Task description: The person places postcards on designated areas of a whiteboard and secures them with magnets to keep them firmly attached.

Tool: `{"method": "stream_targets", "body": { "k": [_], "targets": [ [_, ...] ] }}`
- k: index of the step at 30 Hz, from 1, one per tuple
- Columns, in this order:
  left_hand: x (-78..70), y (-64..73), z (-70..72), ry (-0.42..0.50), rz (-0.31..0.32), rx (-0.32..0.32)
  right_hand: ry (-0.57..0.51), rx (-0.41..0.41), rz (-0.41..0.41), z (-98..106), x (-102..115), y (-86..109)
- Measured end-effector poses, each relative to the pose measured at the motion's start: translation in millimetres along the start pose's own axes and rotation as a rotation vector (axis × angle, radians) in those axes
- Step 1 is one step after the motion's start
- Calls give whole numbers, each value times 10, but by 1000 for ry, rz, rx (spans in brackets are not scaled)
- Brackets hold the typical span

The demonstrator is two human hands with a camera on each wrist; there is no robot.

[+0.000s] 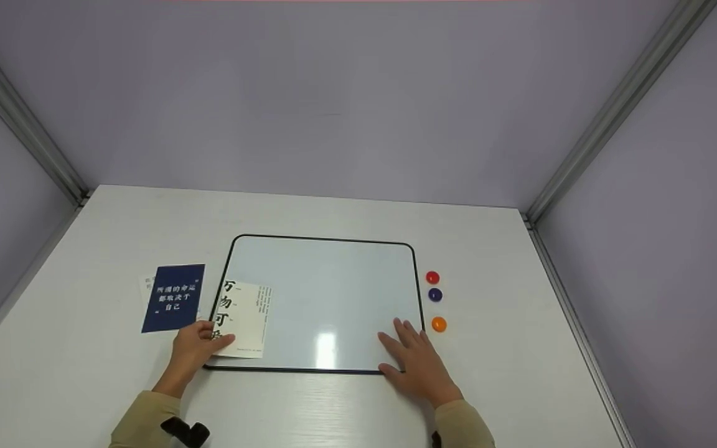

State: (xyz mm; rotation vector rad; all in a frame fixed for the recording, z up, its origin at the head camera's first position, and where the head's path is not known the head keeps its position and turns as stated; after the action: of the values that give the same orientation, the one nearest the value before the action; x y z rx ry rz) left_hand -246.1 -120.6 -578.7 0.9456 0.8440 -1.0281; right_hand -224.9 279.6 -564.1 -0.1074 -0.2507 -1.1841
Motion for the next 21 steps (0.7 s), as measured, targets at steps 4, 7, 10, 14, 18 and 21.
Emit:
{"method": "stream_targets", "body": {
  "k": [4,7,10,14,18,21],
  "targets": [
    [-18,14,4,2,-18,-28,-6,29,-10,-29,-23,-7],
    [-19,18,-4,-6,-20,-34,-19,51,-20,-46,-35,-11],
    [-13,13,-19,-19,-22,-32,-22,49,-19,-41,-33,-12],
    [-18,17,-25,-34,-25,-47,-20,30,-14,-21,-24,-5],
    [-21,22,-38,-36,-25,-54,-12,23,-12,-15,-18,2],
    [-16,23,-47,-47,-26,-60,-7,23,-8,-12,-13,3]
  ]
}}
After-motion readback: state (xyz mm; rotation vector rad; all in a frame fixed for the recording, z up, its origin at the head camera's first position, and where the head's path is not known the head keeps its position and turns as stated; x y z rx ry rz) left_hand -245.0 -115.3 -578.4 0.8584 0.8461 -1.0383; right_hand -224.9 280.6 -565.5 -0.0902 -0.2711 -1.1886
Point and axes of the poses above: each hand's wrist, its own y-axis away from the middle knuckle, its own z-axis out of the back of the hand, x = y × z, the point moved 10 cm from there along -y, towards the middle knuckle, and after that the axes turned 4 degrees about y, right-handed, at the moved point
